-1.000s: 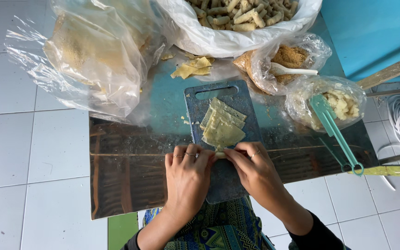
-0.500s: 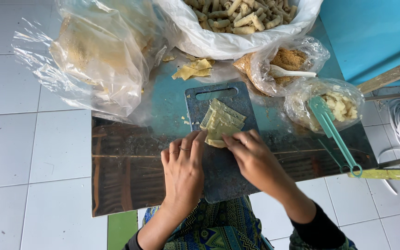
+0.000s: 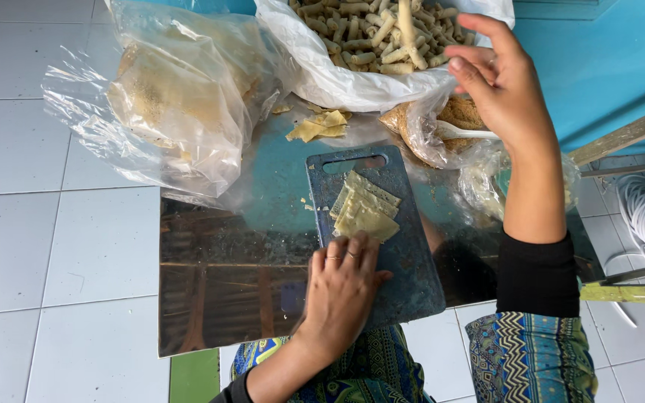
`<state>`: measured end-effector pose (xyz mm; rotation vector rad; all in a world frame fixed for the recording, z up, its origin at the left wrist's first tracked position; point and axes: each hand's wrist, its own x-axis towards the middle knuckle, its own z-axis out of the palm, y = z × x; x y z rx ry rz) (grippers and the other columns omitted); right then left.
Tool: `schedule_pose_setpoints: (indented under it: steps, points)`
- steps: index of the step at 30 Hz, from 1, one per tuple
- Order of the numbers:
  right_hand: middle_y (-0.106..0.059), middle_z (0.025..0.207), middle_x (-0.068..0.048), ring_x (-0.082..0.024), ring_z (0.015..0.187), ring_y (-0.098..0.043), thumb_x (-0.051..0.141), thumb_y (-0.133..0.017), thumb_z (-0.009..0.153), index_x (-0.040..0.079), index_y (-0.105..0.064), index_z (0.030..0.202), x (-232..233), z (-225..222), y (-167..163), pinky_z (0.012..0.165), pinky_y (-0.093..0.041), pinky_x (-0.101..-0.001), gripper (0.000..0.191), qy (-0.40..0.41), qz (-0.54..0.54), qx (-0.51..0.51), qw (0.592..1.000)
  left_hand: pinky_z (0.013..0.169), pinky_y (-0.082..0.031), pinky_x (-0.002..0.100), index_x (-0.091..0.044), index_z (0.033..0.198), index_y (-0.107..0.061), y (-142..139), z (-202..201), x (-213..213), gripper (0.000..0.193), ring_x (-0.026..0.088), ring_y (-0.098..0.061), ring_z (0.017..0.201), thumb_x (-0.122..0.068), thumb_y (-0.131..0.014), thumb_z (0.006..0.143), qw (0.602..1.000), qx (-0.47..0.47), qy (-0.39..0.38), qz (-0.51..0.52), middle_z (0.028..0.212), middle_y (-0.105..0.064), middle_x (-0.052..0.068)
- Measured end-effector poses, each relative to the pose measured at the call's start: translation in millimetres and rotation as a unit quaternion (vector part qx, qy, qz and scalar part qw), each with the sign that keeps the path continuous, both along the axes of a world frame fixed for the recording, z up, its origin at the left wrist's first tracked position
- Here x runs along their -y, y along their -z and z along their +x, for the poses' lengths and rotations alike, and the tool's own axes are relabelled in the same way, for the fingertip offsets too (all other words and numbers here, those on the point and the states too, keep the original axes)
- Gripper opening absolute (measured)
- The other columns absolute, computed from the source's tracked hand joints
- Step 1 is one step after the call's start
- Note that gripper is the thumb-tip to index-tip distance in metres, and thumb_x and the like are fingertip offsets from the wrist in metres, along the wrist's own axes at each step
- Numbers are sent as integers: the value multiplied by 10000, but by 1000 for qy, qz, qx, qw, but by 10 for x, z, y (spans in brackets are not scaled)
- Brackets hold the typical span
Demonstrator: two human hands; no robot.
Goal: The person spoons brown filling from a plastic bag onto thin dough wrappers on a cutting board, folds each wrapper over the filling into a triangle, and arranges the folded pieces in rows on the board. They use a green plastic spatula to lift and reposition the folded pieces and continue folding more wrappers.
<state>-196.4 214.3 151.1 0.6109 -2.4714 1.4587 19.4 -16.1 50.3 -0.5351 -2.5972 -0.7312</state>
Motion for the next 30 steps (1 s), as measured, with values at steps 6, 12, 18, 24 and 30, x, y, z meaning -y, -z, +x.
schedule_pose_setpoints:
  steps: [6,12,18,24,30]
  points:
    - [-757,1127,-123,-267,971,-695,232,-772,1031,74,-729,1207,-290,234,325,892,-547,-406,241,130,291,-32,947,904,-416,451,-33,1256,-608,67,-28,91,457,301,-536,1149,-374,-645,953,999,47,14,-3,1252,-577,123]
    - [-716,977,-99,-319,991,-631,226,-835,880,92,-776,998,-818,168,502,994,-459,-449,189,147,429,-86,887,868,-410,440,-53,1231,-628,56,50,-125,407,284,-540,1105,-312,-692,923,997,67,29,37,1220,-579,104]
    - [-759,984,-37,-300,1032,-625,233,-832,886,108,-767,1016,-919,117,725,933,-418,-473,192,189,437,-30,879,855,-413,430,-79,1199,-642,96,151,-157,351,270,-556,1050,-257,-714,906,993,80,45,73,1177,-602,84]
    - [-779,932,-24,-223,870,-700,199,-809,903,112,-769,981,-811,155,579,821,-495,-402,124,207,419,26,884,803,-441,397,-66,1217,-642,93,134,-82,284,243,-603,936,-171,-689,957,989,63,3,131,1054,-674,79]
    - [-782,917,-66,-199,773,-713,168,-783,927,102,-800,1022,-816,186,529,687,-519,-367,117,160,351,50,921,750,-449,425,-71,1009,-619,84,57,-59,233,288,-583,871,-260,-720,917,982,110,-90,122,914,-614,88]
